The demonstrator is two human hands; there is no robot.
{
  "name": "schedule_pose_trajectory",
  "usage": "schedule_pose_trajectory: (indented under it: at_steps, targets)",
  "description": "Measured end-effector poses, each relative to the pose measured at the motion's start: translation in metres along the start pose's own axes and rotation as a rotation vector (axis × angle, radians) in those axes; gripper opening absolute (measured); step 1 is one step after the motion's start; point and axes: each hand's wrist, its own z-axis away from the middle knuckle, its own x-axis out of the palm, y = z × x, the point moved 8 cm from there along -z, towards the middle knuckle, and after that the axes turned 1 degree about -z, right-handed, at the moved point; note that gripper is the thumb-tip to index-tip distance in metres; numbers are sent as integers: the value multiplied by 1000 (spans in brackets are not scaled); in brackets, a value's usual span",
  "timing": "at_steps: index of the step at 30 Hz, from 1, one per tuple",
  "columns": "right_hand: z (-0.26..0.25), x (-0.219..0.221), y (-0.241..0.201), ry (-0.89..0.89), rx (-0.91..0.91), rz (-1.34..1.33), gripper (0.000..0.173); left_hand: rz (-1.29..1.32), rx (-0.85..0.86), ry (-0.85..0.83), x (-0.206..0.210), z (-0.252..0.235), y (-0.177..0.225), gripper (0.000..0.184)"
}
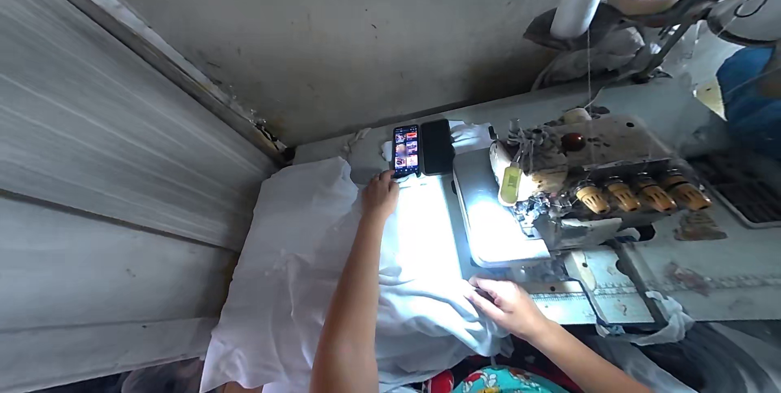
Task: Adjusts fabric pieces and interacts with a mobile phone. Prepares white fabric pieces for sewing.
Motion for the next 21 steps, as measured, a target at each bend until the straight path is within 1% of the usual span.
schedule_pose_trajectory:
  at_steps: [13, 21]
  targets:
    - [0, 2, -2, -14, -36, 72, 36, -59, -14, -36, 3, -2, 0, 42]
    - [0, 2, -3, -26, -17, 84, 35, -102, -62, -199, 8, -11, 5, 46]
